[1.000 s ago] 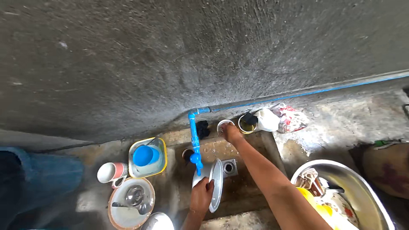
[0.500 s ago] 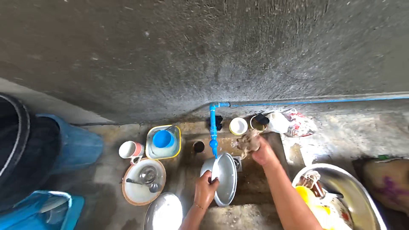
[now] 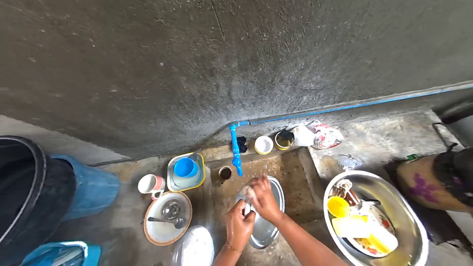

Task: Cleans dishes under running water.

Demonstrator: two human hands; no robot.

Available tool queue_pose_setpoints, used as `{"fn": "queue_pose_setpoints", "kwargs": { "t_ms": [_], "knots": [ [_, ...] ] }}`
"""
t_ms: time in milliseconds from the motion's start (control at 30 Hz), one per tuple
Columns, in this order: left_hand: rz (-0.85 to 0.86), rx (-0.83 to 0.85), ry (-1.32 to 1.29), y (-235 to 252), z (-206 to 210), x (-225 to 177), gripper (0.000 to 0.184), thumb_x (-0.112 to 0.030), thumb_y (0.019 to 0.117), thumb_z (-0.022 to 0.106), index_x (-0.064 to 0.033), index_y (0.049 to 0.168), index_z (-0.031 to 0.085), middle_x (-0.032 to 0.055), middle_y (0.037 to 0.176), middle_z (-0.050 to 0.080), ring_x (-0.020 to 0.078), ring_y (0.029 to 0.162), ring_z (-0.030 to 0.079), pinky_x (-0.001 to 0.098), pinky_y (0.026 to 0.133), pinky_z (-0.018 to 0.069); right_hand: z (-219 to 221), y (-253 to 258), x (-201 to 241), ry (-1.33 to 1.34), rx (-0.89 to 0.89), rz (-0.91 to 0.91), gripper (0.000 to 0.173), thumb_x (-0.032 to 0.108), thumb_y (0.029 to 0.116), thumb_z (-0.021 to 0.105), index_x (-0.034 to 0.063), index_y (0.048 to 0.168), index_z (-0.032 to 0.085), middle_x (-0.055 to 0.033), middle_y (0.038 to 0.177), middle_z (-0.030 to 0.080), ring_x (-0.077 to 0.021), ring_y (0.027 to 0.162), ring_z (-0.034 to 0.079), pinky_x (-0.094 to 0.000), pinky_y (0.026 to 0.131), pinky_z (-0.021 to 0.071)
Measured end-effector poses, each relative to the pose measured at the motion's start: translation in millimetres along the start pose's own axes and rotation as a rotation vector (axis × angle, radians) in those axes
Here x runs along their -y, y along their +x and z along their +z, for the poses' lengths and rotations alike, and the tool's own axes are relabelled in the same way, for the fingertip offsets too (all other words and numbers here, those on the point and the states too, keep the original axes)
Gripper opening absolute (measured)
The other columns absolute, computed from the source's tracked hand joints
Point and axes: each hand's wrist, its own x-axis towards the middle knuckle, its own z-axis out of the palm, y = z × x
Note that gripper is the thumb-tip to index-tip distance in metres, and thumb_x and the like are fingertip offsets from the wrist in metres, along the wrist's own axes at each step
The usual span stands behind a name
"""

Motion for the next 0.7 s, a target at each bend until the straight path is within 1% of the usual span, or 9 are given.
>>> {"fn": "queue_pose_setpoints", "kwargs": {
  "t_ms": [67,167,267,300,400,467,567,633,700],
  "knots": [
    [0.027,-0.062,-0.015,-5,-1,0,0.010,-0.014,0.0759,0.066,-0.0046,0.075,0.061,-0.0003,0.061,0.053,0.0067,0.054,0.051,0.0255,0.052,0.0437,-13,15,-22,0.188,-0.068,0.297,0.029,0.013,0.1028,0.050,-0.0104,0.108,0.067,-0.0144,0.101,0.069,-0.0188,0.098,0.066,-0.0371,0.095,0.0521],
    [0.059,-0.051,0.054,-1,-9,-6,0.013,-0.016,0.0770,0.067,-0.0063,0.072,0.059,0.0002,0.059,0.051,0.0102,0.052,0.051,0.0290,0.050,0.0435,-24,26,-36,0.320,-0.158,0.551,0.028,0.020,0.1073,0.047,-0.0039,0.111,0.061,-0.0018,0.077,0.058,-0.0055,0.063,0.055,-0.0256,0.060,0.0506],
    [-0.066,0.249,0.144,11,-20,-15,0.018,-0.017,0.0855,0.069,0.0013,0.087,0.067,0.0133,0.075,0.065,0.0282,0.072,0.065,0.0488,0.068,0.0534,-10,2,7,0.009,0.063,0.216,0.034,0.019,0.0954,0.063,-0.0115,0.110,0.070,-0.0241,0.110,0.071,-0.0378,0.110,0.066,-0.0584,0.104,0.0445],
    [-0.101,0.280,0.138,11,-18,-14,0.020,-0.016,0.0863,0.071,0.0030,0.093,0.071,0.0159,0.082,0.070,0.0306,0.079,0.069,0.0517,0.076,0.0557,-3,-2,15,-0.065,0.105,0.086,0.036,0.024,0.0917,0.063,-0.0080,0.102,0.074,-0.0252,0.109,0.072,-0.0450,0.109,0.065,-0.0667,0.099,0.0416],
    [-0.079,0.105,0.081,-2,-10,-6,0.012,-0.012,0.0810,0.067,-0.0012,0.078,0.062,0.0075,0.066,0.057,0.0208,0.061,0.057,0.0412,0.059,0.0480,-6,10,-6,0.127,0.090,0.430,0.031,0.006,0.0943,0.059,-0.0136,0.118,0.066,-0.0256,0.116,0.069,-0.0348,0.113,0.064,-0.0535,0.105,0.0449],
    [0.028,-0.086,0.069,-13,-4,0,0.013,-0.014,0.0769,0.065,-0.0060,0.071,0.058,0.0008,0.058,0.050,0.0121,0.051,0.050,0.0311,0.049,0.0425,-7,12,-45,0.426,-0.105,0.797,0.033,0.014,0.1103,0.039,-0.0081,0.127,0.057,-0.0146,0.101,0.067,-0.0164,0.084,0.067,-0.0344,0.076,0.0577],
    [0.075,-0.028,0.166,-3,-14,-9,0.016,-0.016,0.0792,0.068,-0.0045,0.072,0.059,0.0046,0.059,0.053,0.0174,0.052,0.054,0.0364,0.050,0.0454,-2,-1,-61,0.643,-0.292,0.928,0.039,0.027,0.1133,0.034,-0.0033,0.122,0.056,-0.0087,0.085,0.061,-0.0138,0.066,0.061,-0.0333,0.060,0.0557],
    [-0.052,0.277,0.301,14,-33,-23,0.018,-0.017,0.0868,0.067,0.0006,0.082,0.065,0.0150,0.072,0.063,0.0307,0.069,0.065,0.0499,0.064,0.0520,3,-12,-44,0.491,-0.178,0.744,0.036,0.018,0.1112,0.037,-0.0088,0.119,0.060,-0.0110,0.095,0.067,-0.0125,0.082,0.066,-0.0315,0.076,0.0569],
    [-0.189,0.561,0.408,26,-39,-28,0.020,-0.018,0.0935,0.061,0.0013,0.096,0.066,0.0194,0.090,0.068,0.0356,0.090,0.067,0.0538,0.082,0.0518,8,-18,-12,0.194,0.054,0.484,0.034,0.014,0.1019,0.049,-0.0106,0.115,0.069,-0.0217,0.113,0.071,-0.0295,0.111,0.066,-0.0525,0.105,0.0444]
  ]
}}
